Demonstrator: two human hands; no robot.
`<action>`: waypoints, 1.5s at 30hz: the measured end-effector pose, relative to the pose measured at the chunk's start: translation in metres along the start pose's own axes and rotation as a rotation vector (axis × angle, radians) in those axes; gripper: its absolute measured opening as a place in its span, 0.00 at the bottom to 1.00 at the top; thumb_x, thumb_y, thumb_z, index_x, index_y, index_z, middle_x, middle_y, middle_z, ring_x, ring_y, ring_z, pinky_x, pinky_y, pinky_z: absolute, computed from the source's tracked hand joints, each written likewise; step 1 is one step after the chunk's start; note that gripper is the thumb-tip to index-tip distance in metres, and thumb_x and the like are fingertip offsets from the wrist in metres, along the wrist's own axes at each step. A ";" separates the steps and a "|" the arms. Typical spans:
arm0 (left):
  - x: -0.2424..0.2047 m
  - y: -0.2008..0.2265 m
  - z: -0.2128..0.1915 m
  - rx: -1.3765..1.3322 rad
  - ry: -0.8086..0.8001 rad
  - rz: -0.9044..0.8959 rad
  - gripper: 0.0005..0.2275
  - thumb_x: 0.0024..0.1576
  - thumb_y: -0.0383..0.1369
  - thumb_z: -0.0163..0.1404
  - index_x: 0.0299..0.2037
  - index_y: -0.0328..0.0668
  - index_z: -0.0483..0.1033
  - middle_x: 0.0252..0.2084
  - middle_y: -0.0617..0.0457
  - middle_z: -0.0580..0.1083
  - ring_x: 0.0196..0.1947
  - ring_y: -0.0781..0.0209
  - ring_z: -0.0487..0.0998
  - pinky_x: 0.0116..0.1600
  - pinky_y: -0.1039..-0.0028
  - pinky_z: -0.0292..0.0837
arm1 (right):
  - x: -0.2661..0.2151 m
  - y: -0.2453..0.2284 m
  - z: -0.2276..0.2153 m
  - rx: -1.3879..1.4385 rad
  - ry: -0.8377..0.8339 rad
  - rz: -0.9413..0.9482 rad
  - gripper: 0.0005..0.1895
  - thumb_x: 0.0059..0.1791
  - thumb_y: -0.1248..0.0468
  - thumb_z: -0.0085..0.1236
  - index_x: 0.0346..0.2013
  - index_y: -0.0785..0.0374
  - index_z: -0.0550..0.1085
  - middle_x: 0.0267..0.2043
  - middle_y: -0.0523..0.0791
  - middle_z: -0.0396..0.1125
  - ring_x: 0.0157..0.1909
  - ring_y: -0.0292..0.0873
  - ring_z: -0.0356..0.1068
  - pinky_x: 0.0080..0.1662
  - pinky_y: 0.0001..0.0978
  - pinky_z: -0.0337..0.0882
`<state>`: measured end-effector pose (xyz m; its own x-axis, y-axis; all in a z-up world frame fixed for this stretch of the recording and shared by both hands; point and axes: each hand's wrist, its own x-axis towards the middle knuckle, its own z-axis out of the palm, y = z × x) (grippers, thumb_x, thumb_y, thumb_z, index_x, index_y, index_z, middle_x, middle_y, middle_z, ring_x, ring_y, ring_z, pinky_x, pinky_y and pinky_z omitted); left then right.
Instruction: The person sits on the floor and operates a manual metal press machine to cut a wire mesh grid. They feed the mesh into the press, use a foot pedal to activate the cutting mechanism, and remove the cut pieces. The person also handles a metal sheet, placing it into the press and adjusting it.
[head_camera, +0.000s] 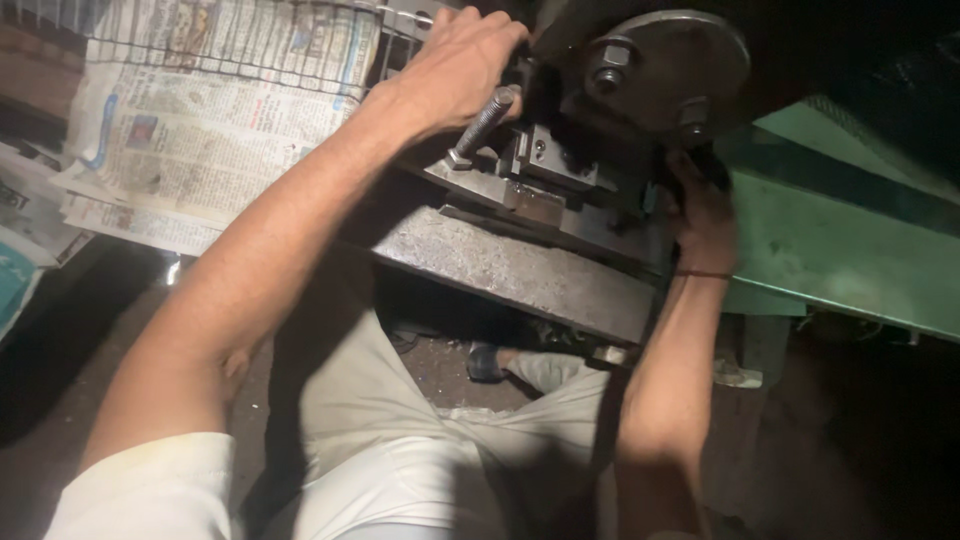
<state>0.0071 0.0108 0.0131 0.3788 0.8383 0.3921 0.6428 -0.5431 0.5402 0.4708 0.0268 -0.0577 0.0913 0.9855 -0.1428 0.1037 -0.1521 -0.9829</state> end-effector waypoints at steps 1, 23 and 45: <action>-0.001 -0.002 -0.002 0.007 -0.013 -0.019 0.24 0.53 0.32 0.60 0.60 0.34 0.71 0.51 0.42 0.73 0.53 0.42 0.70 0.62 0.48 0.57 | 0.001 -0.005 0.006 0.003 -0.008 -0.008 0.15 0.57 0.62 0.68 0.54 0.64 0.73 0.42 0.45 0.66 0.35 0.42 0.59 0.34 0.34 0.59; -0.018 -0.005 0.002 -0.117 0.107 0.072 0.23 0.54 0.32 0.64 0.59 0.34 0.76 0.58 0.38 0.74 0.63 0.38 0.69 0.67 0.50 0.55 | -0.033 -0.019 0.063 0.227 0.062 0.118 0.12 0.49 0.64 0.69 0.44 0.60 0.77 0.34 0.41 0.69 0.26 0.34 0.63 0.24 0.28 0.63; -0.016 -0.008 0.013 -0.096 0.054 -0.072 0.22 0.57 0.31 0.58 0.63 0.42 0.73 0.61 0.41 0.71 0.64 0.36 0.64 0.70 0.43 0.48 | -0.011 -0.002 0.042 0.249 -0.034 0.047 0.13 0.52 0.65 0.66 0.50 0.63 0.77 0.46 0.40 0.74 0.32 0.31 0.66 0.27 0.23 0.58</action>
<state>0.0042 0.0028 -0.0069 0.2963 0.8729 0.3876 0.5992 -0.4859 0.6363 0.4281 0.0193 -0.0593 0.0567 0.9804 -0.1890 -0.1478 -0.1789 -0.9727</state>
